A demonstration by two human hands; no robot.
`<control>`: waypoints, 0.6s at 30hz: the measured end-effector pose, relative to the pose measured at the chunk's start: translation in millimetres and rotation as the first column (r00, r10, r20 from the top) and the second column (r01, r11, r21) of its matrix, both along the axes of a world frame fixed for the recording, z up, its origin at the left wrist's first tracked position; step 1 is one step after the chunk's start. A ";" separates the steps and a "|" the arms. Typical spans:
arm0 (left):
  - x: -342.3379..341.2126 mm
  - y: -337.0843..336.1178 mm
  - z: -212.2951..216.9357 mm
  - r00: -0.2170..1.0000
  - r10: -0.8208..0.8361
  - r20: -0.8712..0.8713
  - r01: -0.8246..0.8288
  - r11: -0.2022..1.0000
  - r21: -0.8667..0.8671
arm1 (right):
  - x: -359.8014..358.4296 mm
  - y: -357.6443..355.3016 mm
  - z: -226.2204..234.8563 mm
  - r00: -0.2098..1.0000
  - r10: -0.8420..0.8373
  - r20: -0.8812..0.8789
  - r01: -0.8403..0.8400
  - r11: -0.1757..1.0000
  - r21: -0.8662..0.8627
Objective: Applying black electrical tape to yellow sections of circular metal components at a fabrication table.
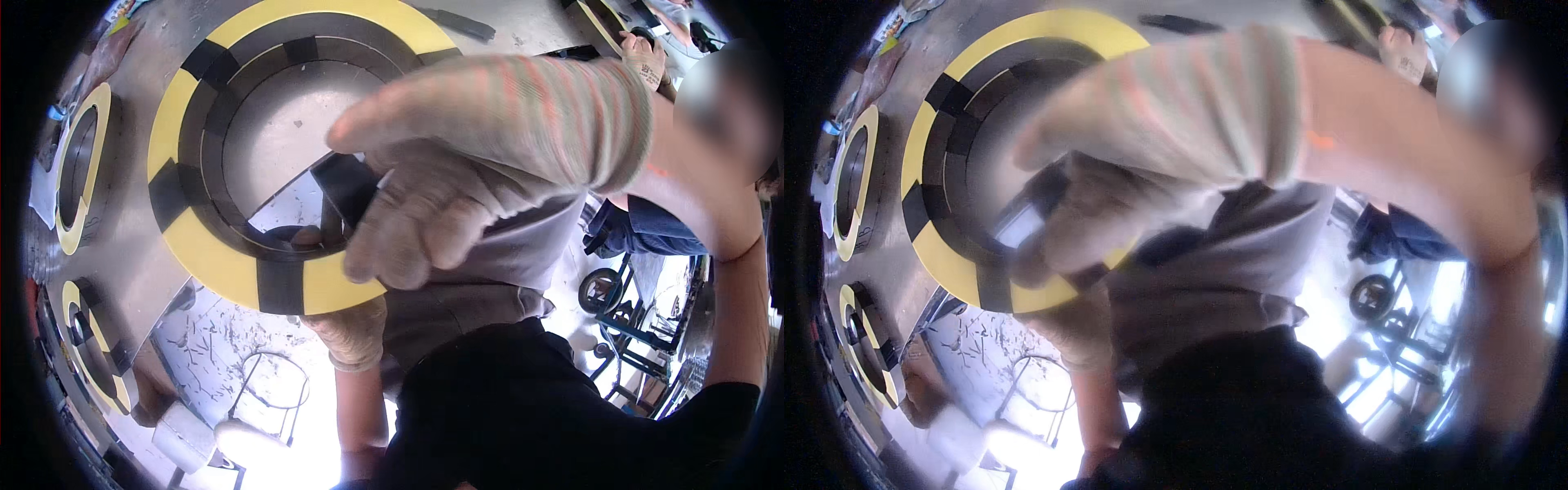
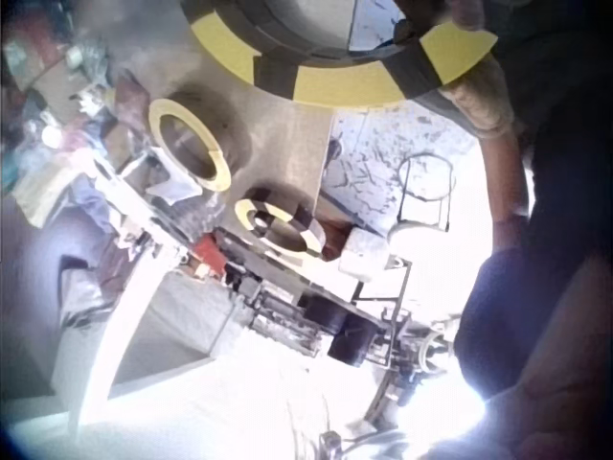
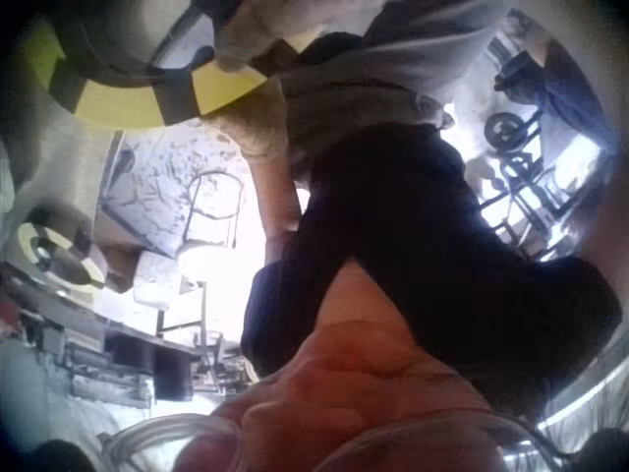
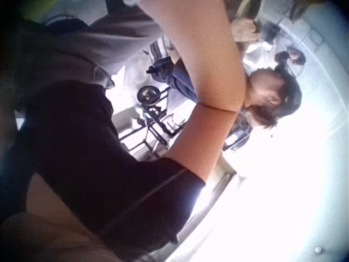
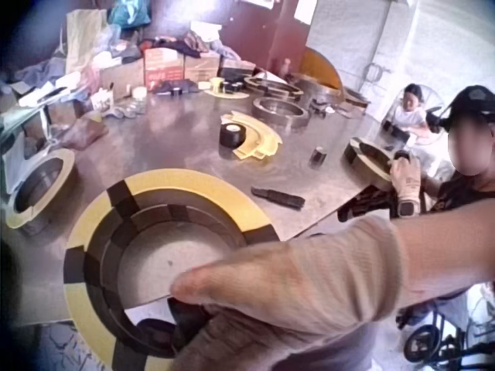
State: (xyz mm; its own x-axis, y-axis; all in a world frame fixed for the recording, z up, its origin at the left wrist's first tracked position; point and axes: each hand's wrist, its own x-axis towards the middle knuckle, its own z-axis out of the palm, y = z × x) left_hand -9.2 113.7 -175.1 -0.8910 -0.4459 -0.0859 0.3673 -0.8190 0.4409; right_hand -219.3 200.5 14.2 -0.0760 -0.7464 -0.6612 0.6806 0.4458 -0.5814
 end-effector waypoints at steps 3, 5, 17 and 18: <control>5.6 0.3 -13.9 0.980 0.108 0.164 -0.035 0.919 -0.394 | 8.9 -26.7 -2.6 0.987 0.014 0.160 -0.038 0.989 0.144; 4.0 -0.1 -19.9 0.920 0.278 0.275 0.004 0.695 -0.719 | 12.9 -24.3 -12.2 0.995 0.049 -0.088 -0.032 0.981 0.189; -1.7 -3.6 -36.0 0.930 0.327 0.168 -0.123 0.707 -0.697 | 17.3 -24.8 -28.0 0.998 0.056 0.041 -0.037 0.927 -0.372; -1.5 -1.9 -36.7 0.937 0.316 0.148 -0.146 0.740 -0.656 | 12.4 -23.0 -20.6 0.963 0.039 0.267 0.064 0.927 -0.368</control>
State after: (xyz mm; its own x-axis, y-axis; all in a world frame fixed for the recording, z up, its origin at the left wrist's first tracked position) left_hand -10.7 111.8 -211.8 -0.7423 -0.6630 0.0970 0.3242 -0.2287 0.9179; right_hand -206.9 177.5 -6.4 0.0521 -0.9411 -0.3341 0.8364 0.2240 -0.5002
